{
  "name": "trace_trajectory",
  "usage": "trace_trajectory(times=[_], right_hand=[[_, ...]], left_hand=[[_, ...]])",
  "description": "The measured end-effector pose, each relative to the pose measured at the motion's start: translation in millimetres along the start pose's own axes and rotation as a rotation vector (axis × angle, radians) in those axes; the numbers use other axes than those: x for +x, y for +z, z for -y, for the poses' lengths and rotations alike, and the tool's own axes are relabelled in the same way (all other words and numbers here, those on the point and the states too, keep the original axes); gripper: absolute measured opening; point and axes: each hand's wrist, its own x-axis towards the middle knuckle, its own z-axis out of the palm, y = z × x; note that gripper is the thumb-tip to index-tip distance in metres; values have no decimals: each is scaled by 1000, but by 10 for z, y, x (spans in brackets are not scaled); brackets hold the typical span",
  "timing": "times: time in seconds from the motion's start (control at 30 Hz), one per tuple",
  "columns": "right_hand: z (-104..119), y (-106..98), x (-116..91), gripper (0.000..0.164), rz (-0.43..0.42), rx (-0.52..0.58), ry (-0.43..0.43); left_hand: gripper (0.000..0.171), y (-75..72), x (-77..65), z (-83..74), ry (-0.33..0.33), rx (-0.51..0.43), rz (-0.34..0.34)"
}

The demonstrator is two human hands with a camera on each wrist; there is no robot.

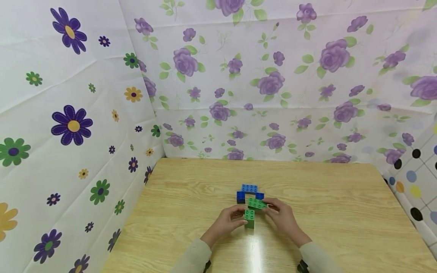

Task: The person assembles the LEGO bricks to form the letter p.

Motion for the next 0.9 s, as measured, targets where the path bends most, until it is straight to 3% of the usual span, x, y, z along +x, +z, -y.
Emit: trace_trajectory(times=[0.47, 0.9], right_hand=[[50, -204, -77, 32, 7, 26, -163], [185, -287, -157, 28, 16, -37, -187]], left_hand=[[37, 2, -7, 4, 8, -19, 11], [37, 3, -2, 13, 5, -29, 5]])
